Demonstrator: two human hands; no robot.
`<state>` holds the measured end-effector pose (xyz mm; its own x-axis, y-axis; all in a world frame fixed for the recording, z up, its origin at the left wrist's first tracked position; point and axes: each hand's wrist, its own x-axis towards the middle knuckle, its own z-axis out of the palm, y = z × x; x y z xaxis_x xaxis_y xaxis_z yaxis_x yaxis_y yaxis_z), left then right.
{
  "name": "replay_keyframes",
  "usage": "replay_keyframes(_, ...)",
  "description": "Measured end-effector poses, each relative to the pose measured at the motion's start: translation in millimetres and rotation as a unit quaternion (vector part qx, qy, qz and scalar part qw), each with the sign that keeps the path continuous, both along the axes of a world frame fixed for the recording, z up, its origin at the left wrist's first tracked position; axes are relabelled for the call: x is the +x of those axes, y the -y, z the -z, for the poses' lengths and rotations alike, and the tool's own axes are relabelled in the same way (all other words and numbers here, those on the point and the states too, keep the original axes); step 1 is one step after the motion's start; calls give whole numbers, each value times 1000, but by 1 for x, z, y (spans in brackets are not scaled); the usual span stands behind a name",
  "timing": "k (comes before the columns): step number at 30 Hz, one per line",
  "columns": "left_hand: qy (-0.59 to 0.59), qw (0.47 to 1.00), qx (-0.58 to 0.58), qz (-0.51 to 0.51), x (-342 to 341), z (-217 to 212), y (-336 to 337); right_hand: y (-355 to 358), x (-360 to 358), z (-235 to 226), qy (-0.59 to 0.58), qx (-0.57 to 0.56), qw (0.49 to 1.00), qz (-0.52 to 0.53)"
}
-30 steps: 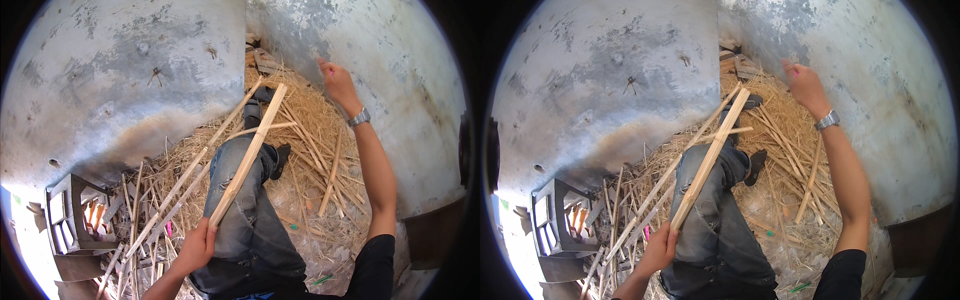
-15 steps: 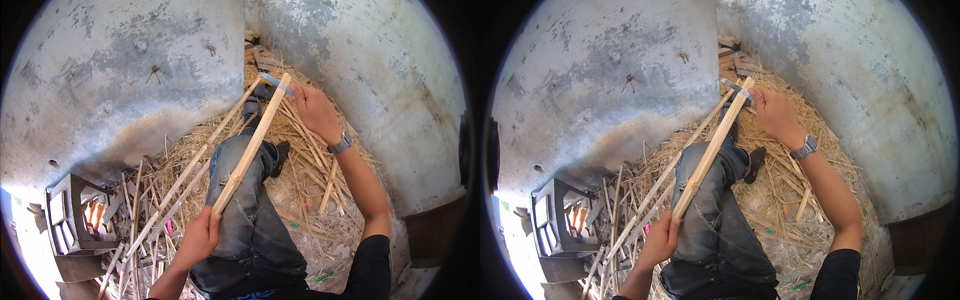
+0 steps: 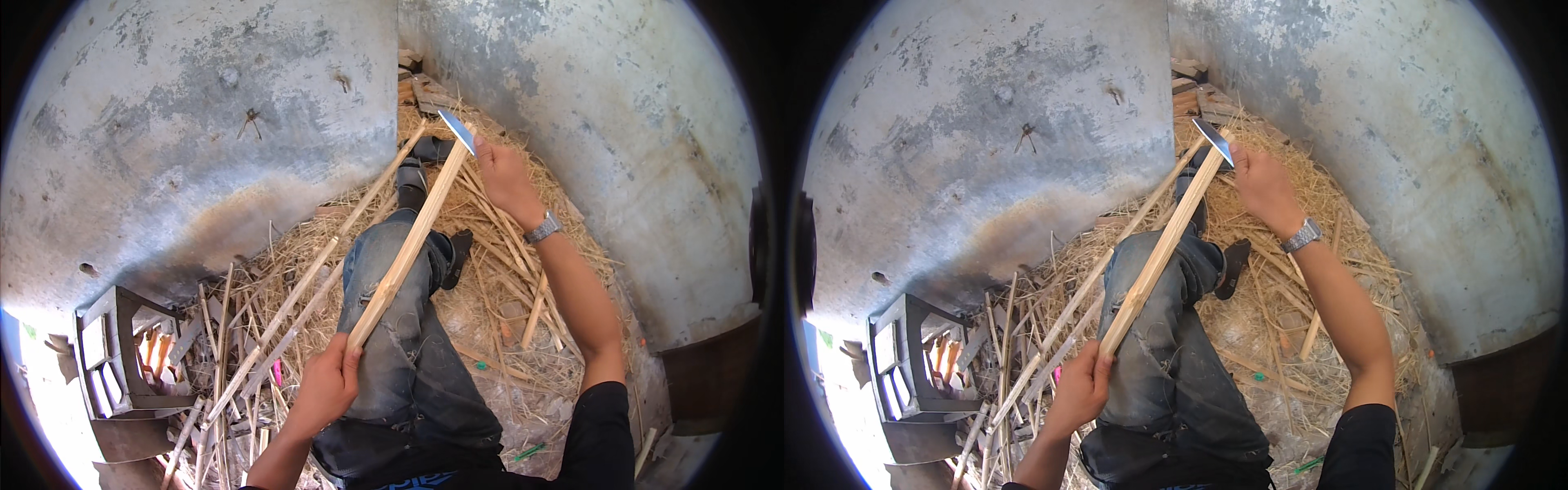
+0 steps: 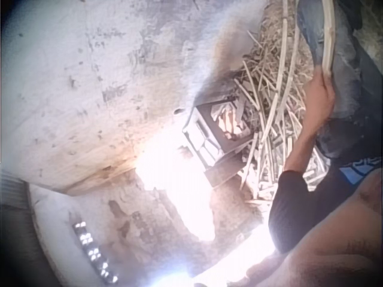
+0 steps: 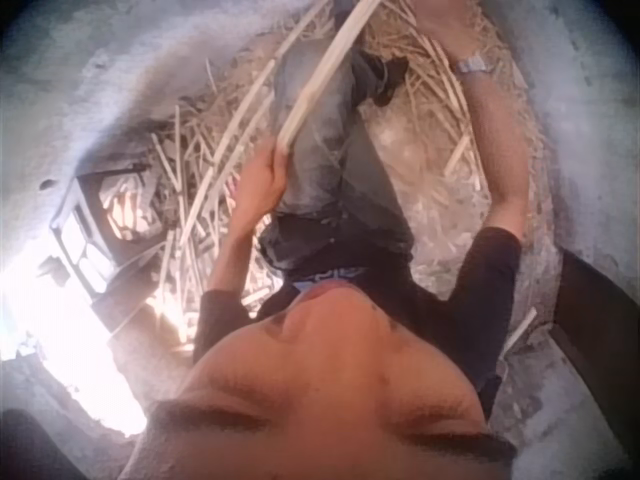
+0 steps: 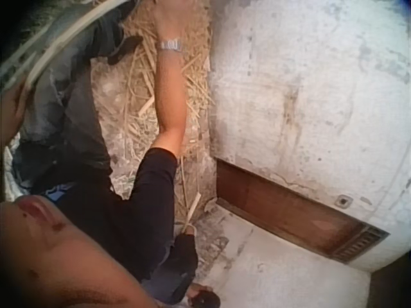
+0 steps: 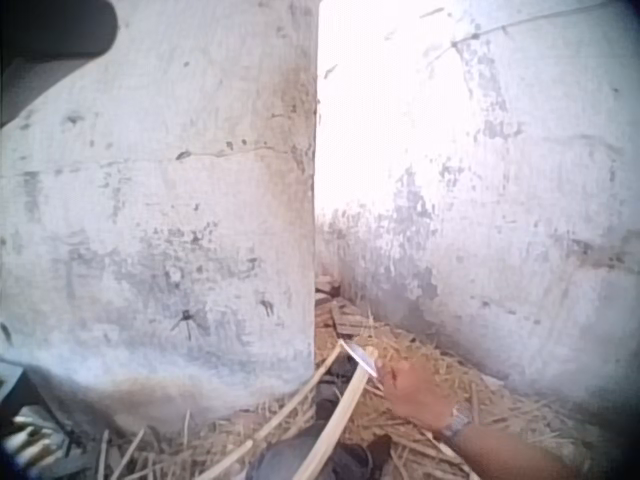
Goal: The person scrapes a long bamboo pole with a small knife, removing outer layers and smoothing the surface by hand while sitting among wood shavings.
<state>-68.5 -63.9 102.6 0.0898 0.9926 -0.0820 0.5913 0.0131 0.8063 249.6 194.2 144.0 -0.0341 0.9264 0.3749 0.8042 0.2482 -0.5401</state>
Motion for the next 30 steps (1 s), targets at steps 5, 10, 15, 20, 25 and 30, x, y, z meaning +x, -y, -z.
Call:
replay_keyframes(5,-8,1000,0,-14,7,-1,1,15,-7,23,-30,-28,999,-18)
replay_keyframes(10,-23,1000,8,-9,7,6,1,25,-3,26,-65,-29,996,-48)
replay_keyframes(15,-2,1000,-12,4,6,5,-2,34,7,23,-85,-78,992,-50)
replay_keyframes(20,6,995,-96,6,-2,-4,-2,48,12,31,-149,-112,981,-64)
replay_keyframes(25,12,998,-68,13,-6,2,-1,52,27,29,-268,-220,931,-112)
replay_keyframes(30,15,998,-61,-4,-3,8,0,45,46,-11,-286,-429,833,-199)
